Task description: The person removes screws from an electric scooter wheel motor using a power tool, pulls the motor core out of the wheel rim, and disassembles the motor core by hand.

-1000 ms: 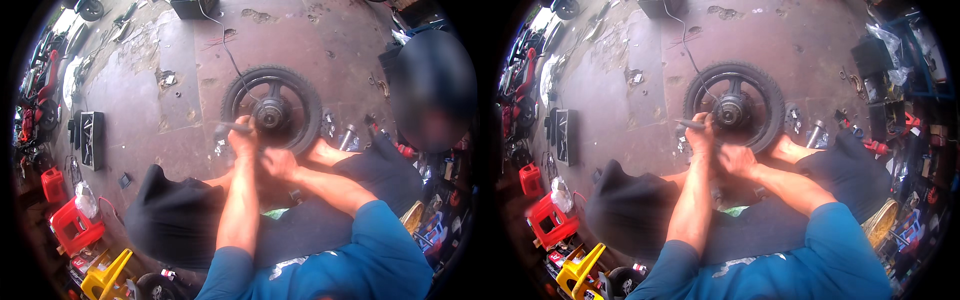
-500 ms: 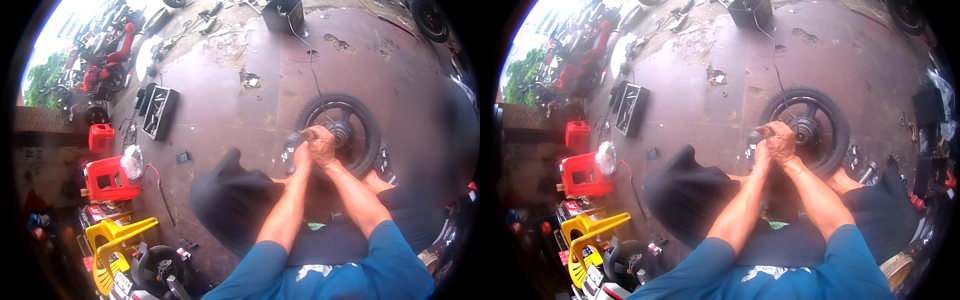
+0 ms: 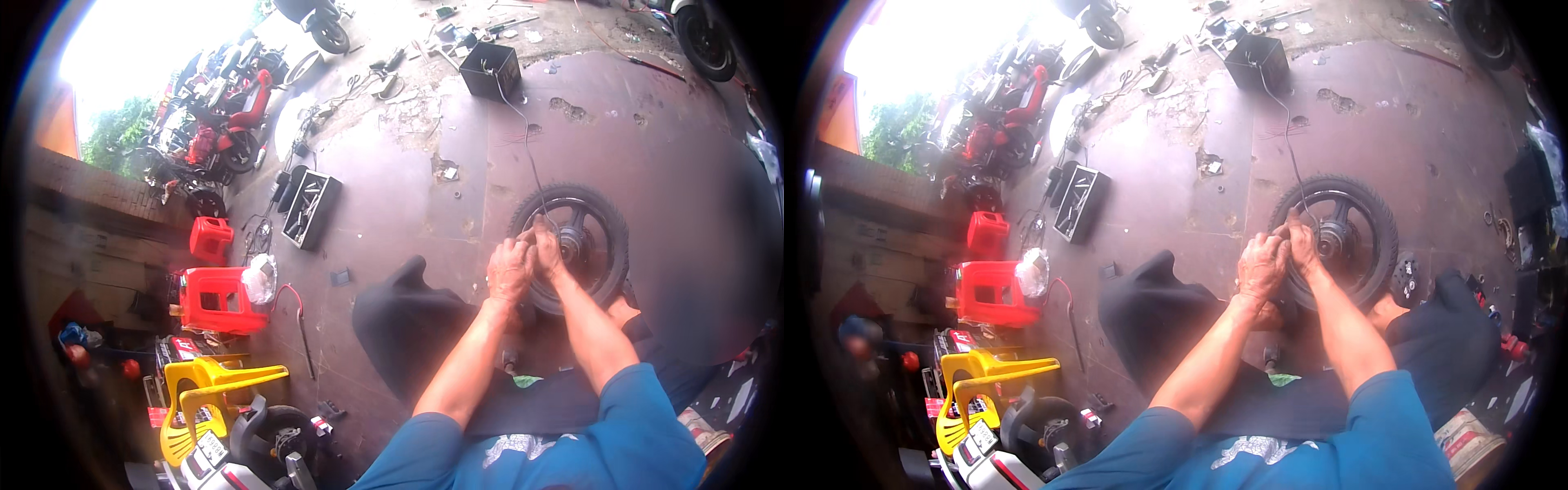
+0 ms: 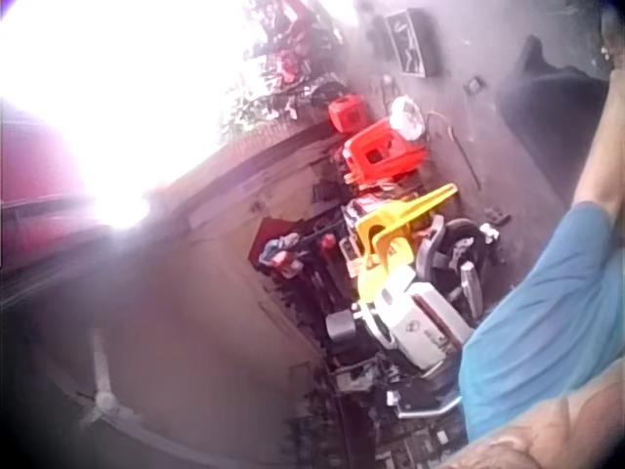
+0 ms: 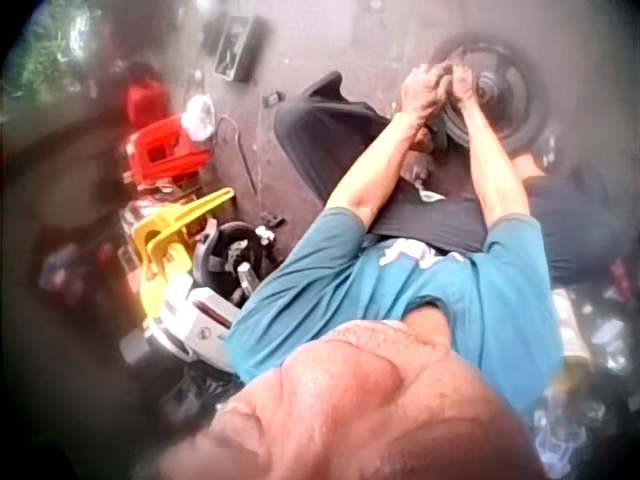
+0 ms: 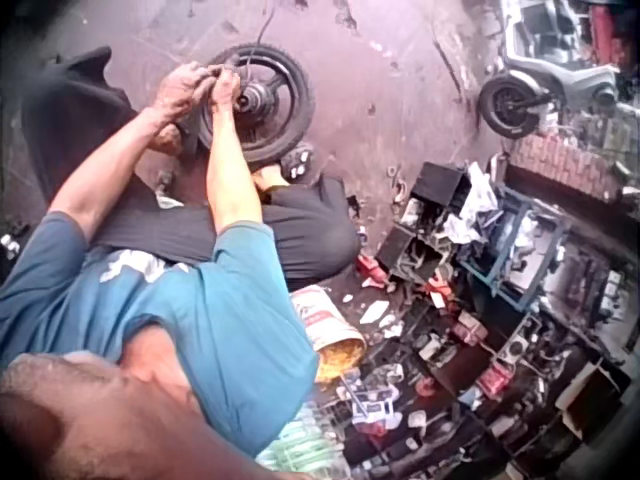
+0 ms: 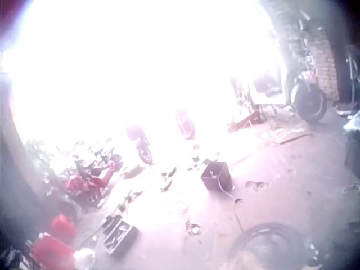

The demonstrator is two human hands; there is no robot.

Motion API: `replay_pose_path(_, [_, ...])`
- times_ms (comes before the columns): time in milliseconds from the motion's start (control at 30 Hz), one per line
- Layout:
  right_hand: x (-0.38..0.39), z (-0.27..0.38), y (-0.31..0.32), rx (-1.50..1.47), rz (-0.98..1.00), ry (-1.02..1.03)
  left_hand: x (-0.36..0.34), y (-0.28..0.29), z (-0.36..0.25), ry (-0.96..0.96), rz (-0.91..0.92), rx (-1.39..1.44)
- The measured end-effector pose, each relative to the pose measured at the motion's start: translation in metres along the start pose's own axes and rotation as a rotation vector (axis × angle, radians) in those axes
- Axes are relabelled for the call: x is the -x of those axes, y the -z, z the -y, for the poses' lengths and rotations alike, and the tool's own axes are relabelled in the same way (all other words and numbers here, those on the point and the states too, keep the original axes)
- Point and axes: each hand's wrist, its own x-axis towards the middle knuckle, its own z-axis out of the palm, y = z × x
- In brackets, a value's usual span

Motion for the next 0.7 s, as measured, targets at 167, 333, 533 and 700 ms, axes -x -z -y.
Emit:
replay_pose_path(167, [0.024, -0.028, -0.004, 0.326, -0.612, 0.004, -0.002, 0.002, -0.005, -0.086, 0.152, -0.265])
replay_pose_path(333, [0.036, -0.016, -0.032, -0.368, -0.203, -0.579, -0.015, -0.005, -0.002, 0.058, 0.073, -0.291])
replay_pose_path(533, [-0.028, -0.130, 0.039, -1.439, 0.698, -0.663, -0.046, -0.052, -0.010, 0.794, 0.157, 0.200])
replay_pose_path(700, [0.003, -0.082, -0.007, -1.115, 0.144, -0.656, -0.013, -0.024, -0.005, 0.132, -0.023, -0.432])
